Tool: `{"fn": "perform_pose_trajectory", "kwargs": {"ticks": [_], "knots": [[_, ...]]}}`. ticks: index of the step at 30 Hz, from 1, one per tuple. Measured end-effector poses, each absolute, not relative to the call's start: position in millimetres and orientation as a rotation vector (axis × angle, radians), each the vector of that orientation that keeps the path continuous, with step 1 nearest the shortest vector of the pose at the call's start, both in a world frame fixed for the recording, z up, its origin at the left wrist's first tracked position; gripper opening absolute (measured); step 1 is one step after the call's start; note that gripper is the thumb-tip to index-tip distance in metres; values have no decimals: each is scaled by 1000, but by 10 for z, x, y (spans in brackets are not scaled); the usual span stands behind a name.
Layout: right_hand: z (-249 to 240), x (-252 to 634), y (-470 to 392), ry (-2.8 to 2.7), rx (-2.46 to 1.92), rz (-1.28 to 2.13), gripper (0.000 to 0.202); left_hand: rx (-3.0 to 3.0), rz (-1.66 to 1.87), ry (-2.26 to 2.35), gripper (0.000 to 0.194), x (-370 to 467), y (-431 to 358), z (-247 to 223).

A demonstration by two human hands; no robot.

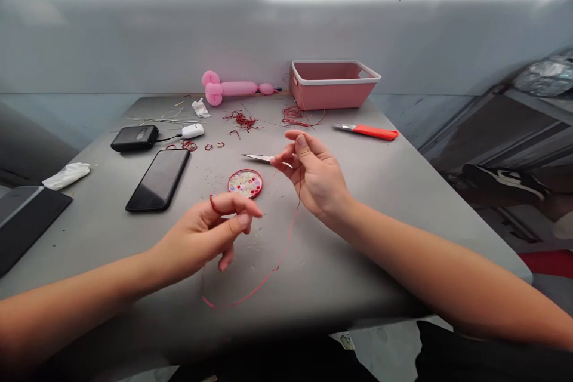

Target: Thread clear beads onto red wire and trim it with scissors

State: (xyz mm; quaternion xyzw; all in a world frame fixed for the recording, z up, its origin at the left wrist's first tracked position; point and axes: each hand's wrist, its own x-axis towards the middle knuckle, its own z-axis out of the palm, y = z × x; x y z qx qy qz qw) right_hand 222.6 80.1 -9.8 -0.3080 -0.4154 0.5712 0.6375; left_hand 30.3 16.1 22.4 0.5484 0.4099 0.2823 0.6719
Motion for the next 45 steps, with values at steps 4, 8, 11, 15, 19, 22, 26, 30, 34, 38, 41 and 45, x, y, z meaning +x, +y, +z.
{"fn": "perform_pose_trajectory", "kwargs": {"ticks": [4, 8, 11, 15, 19, 22, 26, 30, 34, 38, 41, 45], "knots": [[-39, 2359, 884, -965, -754, 1233, 11, 1723, 473, 954, 25, 246, 150, 248], [29, 2440, 925, -889, -861, 1207, 11, 2176, 654, 790, 29, 216, 143, 203], [55, 2477, 954, -837, -918, 1226, 11, 2406, 793, 521, 19, 210, 143, 178], [82, 2509, 987, -813, -968, 1258, 16, 2493, 951, 280, 9, 233, 108, 232], [165, 2543, 1006, -751, -970, 1265, 24, 2483, 1087, 361, 14, 229, 58, 300], [210, 2585, 1031, -704, -918, 1245, 26, 2274, 1165, 456, 15, 200, 53, 282], [158, 2637, 1068, -654, -917, 1276, 28, 1671, 1267, 581, 16, 154, 142, 250], [39, 2607, 1032, -745, -1016, 1397, 18, 1099, 1465, 595, 16, 55, 364, 419], [-64, 2463, 871, -1044, -1083, 1614, 15, 1017, 1609, 561, 19, -111, 580, 657], [-70, 2258, 607, -1250, -1084, 1879, 29, 1009, 1642, 612, 19, -192, 680, 727], [0, 2162, 432, -1651, -1135, 2059, 27, 842, 1585, 678, 23, -155, 666, 727], [64, 2264, 443, -2285, -1249, 881, 25, 758, 1418, 740, 33, -68, 546, 747]]}}
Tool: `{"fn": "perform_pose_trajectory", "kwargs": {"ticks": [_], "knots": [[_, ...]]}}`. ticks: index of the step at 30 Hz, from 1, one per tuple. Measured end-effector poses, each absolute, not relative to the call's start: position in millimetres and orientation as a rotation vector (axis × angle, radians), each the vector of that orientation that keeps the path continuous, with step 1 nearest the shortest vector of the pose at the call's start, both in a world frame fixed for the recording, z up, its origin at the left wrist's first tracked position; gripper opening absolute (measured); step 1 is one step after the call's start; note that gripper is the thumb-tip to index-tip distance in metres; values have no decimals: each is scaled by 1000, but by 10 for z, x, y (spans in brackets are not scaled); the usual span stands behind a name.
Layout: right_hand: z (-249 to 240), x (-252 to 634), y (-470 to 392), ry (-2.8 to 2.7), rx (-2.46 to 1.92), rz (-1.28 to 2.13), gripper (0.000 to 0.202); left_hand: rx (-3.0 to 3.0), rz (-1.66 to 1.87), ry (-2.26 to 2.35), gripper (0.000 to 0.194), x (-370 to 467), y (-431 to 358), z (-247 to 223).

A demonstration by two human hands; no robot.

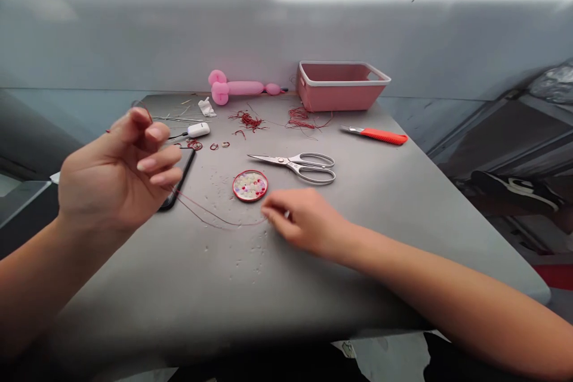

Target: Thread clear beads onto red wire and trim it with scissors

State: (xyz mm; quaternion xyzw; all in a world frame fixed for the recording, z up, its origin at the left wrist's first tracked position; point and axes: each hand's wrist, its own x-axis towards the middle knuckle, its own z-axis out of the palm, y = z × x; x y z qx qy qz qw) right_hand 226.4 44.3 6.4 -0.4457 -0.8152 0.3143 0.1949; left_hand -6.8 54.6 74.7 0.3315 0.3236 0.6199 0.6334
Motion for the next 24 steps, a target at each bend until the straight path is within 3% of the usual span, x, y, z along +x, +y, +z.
{"fn": "perform_pose_trajectory", "kwargs": {"ticks": [2, 4, 9, 14, 21, 24], "knots": [[50, 2418, 597, -2168, -1292, 275, 27, 800, 1359, 759, 34, -39, 474, 745], [18, 2604, 810, -2175, -1461, 60, 29, 920, 1325, 754, 33, -22, 415, 724], [-36, 2948, 1211, -2516, -1665, 229, 28, 1189, 1266, 672, 27, -3, 343, 623], [7, 2992, 1236, -2500, -1686, 273, 10, 1267, 1244, 672, 27, 6, 294, 566], [67, 2889, 1155, -2183, -1783, 266, 20, 1373, 1397, 743, 30, -25, 233, 632], [109, 2766, 1041, -1957, -1677, 511, 31, 1446, 1413, 777, 30, -43, 276, 634]]}}
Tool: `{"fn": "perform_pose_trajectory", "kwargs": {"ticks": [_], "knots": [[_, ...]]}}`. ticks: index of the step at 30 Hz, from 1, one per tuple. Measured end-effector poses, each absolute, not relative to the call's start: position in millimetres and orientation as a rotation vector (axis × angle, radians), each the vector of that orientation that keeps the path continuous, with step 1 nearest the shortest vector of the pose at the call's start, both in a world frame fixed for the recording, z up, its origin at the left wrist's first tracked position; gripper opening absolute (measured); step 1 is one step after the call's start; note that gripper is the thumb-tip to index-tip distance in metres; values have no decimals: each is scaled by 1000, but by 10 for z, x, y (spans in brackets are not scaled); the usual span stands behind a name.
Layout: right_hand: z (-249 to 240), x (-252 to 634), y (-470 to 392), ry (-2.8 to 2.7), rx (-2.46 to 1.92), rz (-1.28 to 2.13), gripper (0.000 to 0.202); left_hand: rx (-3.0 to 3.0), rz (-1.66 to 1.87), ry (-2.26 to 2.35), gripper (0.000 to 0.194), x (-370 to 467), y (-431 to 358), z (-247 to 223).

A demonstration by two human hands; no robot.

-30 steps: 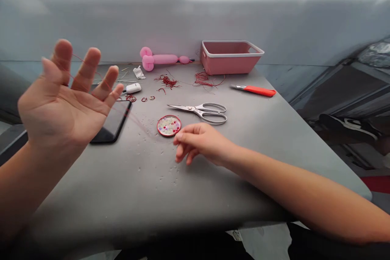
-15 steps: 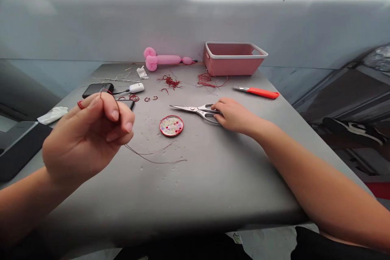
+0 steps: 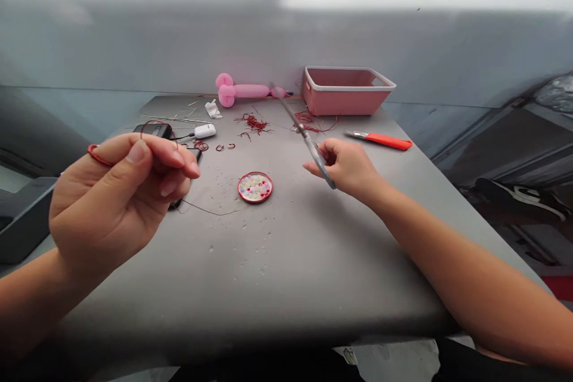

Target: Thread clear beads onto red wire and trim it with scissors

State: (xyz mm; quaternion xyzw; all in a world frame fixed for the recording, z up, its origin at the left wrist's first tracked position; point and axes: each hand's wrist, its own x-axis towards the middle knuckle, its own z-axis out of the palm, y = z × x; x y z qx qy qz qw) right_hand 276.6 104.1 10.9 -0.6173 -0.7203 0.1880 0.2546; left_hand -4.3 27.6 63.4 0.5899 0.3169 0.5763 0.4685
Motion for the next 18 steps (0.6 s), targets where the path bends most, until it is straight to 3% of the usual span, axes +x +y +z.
{"fn": "perform_pose_trajectory", "kwargs": {"ticks": [6, 9, 11, 18], "knots": [[140, 2421, 586, -1791, -1006, 1453, 44, 1459, 1370, 877, 33, -53, 370, 592], [145, 2295, 316, -1675, -581, 1872, 72, 1487, 1372, 935, 31, -39, 372, 570], [161, 2254, 166, -1669, -427, 1991, 77, 1527, 1361, 958, 30, -26, 361, 548], [103, 2228, 36, -1576, -353, 2147, 64, 1708, 1361, 974, 25, -13, 349, 475]]}}
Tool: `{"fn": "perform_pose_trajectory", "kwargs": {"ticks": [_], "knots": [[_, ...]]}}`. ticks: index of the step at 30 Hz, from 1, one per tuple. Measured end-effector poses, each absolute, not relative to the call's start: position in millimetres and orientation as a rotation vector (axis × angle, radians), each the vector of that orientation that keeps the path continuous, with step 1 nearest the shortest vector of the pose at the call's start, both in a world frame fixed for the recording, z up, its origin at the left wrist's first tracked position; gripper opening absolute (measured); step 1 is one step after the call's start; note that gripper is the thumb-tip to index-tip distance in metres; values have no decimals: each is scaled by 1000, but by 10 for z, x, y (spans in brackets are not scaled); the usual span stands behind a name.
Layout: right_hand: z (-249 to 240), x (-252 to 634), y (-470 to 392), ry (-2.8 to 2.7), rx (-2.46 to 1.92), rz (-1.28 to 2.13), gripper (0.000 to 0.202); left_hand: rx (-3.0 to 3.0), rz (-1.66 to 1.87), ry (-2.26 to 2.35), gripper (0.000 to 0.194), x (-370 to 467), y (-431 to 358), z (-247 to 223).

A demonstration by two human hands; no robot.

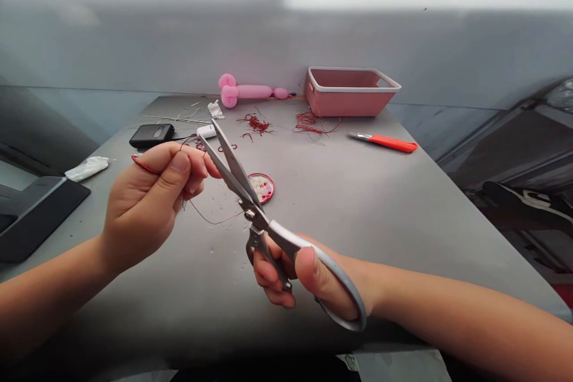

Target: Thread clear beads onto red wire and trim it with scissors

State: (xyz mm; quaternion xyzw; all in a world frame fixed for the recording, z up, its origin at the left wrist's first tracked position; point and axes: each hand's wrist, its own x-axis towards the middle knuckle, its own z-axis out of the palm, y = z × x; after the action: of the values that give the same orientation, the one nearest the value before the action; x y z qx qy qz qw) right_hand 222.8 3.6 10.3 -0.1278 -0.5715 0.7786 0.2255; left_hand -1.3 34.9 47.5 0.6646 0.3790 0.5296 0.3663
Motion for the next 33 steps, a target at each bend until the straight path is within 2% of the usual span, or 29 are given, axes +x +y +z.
{"fn": "perform_pose_trajectory", "kwargs": {"ticks": [9, 16, 23, 25, 30, 33], "knots": [[111, 2201, 20, -1555, -370, 2193, 58, 1892, 1355, 949, 24, -10, 334, 444], [116, 2203, 23, -1502, -517, 2260, 61, 1879, 1298, 934, 22, 17, 307, 426], [74, 2225, 16, -1594, -593, 2178, 63, 1871, 1317, 996, 23, 5, 338, 398], [81, 2258, 52, -1741, -601, 2005, 63, 1785, 1304, 1007, 25, -7, 360, 407], [150, 2342, 248, -2138, -779, 1056, 70, 1365, 1225, 857, 27, -9, 387, 533], [141, 2381, 353, -2265, -1025, 679, 67, 1215, 1134, 792, 24, 11, 346, 590]]}}
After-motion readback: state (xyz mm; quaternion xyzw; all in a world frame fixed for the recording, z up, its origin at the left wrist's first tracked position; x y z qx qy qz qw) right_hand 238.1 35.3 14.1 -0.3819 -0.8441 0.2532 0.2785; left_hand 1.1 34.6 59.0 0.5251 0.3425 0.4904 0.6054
